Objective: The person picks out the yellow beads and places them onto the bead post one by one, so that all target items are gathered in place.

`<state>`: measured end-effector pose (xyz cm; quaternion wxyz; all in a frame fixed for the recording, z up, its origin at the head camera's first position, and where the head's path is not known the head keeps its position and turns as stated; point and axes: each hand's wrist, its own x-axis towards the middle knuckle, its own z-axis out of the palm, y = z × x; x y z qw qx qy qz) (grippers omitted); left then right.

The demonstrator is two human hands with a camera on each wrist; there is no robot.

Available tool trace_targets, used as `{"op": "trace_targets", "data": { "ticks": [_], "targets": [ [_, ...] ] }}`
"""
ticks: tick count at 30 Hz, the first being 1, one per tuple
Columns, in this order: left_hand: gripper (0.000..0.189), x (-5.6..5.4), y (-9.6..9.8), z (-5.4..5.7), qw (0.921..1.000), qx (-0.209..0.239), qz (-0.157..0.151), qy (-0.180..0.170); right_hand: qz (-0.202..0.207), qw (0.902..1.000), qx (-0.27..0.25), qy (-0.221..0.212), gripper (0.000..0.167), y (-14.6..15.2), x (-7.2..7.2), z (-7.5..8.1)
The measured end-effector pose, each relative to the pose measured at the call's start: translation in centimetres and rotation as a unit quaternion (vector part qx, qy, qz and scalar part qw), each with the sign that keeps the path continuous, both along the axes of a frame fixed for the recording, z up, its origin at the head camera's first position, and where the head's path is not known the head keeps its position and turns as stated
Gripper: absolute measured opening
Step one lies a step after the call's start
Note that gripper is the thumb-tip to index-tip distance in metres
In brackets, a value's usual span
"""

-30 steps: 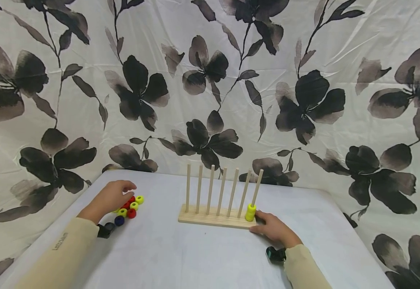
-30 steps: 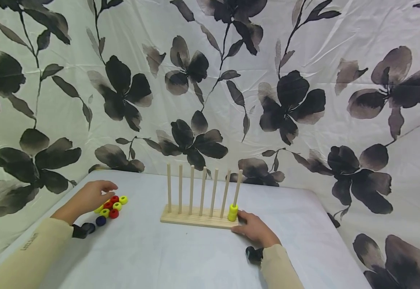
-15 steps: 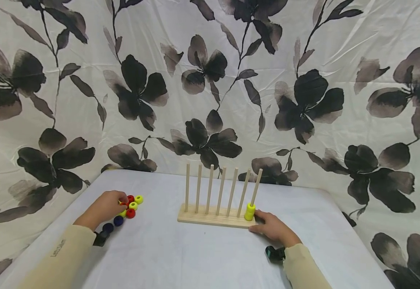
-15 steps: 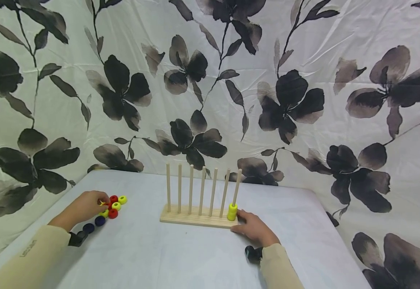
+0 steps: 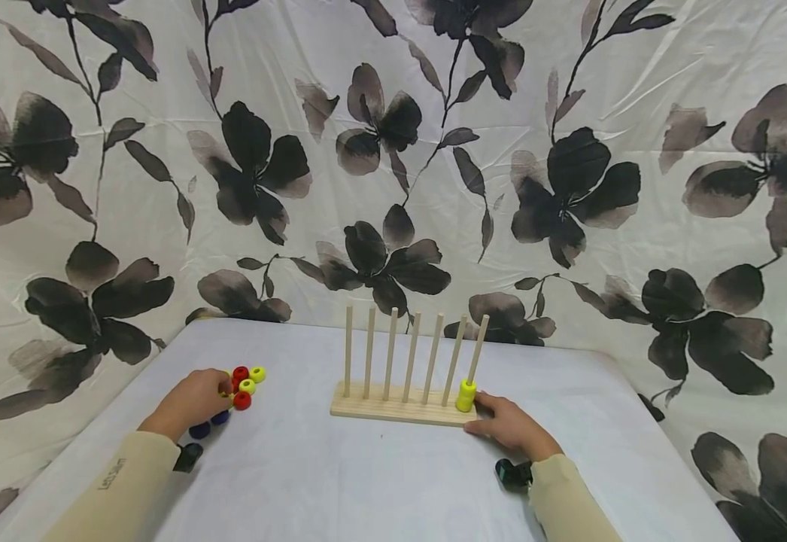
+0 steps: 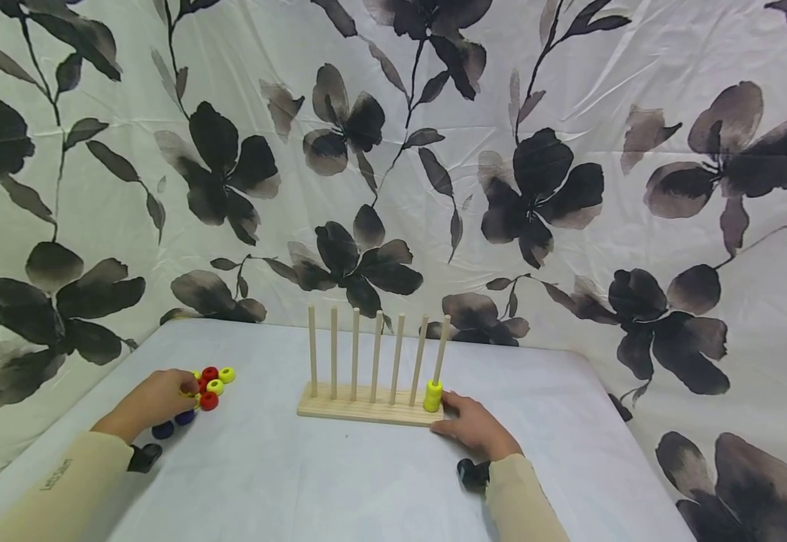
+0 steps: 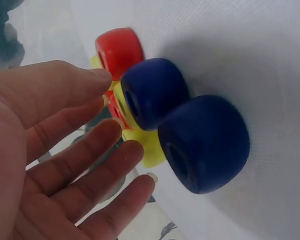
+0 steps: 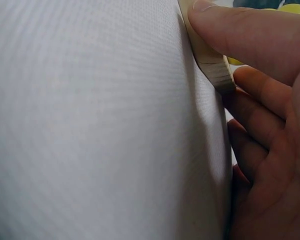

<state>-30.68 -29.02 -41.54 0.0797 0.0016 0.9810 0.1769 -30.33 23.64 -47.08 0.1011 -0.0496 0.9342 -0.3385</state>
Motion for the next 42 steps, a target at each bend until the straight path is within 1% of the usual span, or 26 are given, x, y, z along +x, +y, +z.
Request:
{"op": "trace_targets", "data": {
  "ticks": [6,14,22,26,32,39,42],
  "targets": [
    [0.024,-0.2,0.0,-0.5,0.9999,-0.009,0.004,0.004,0.0,1.0,-0.008,0.005,0.082,0.1,0.1,0.1],
    [0.027,-0.3,0.6,-0.8,0.9996,0.003,0.029,0.004,-0.001,1.0,-0.003,0.006,0.082,0.2,0.0,-0.1],
    [0.027,-0.7,0.8,-1.7,0.9983,0.007,0.057,0.011,-0.002,1.0,-0.005,0.006,0.081,0.0,0.1,0.0],
    [0.027,-0.8,0.8,-1.8,0.998,0.013,0.061,0.014,-0.004,1.0,-0.005,0.005,0.081,0.0,0.2,0.2],
    [0.028,-0.6,0.9,-1.2,0.9975,0.025,0.063,0.021,-0.008,1.0,-0.001,0.002,0.082,0.0,0.4,0.5],
    [0.038,-0.3,1.0,-0.2,0.9954,0.057,0.075,0.017,-0.008,1.0,-0.006,0.0,0.083,0.0,0.3,0.3],
    [0.042,-0.1,1.2,0.2,0.9947,0.063,0.079,0.017,-0.007,1.0,-0.005,0.0,0.083,0.0,0.2,0.3]
  ]
}}
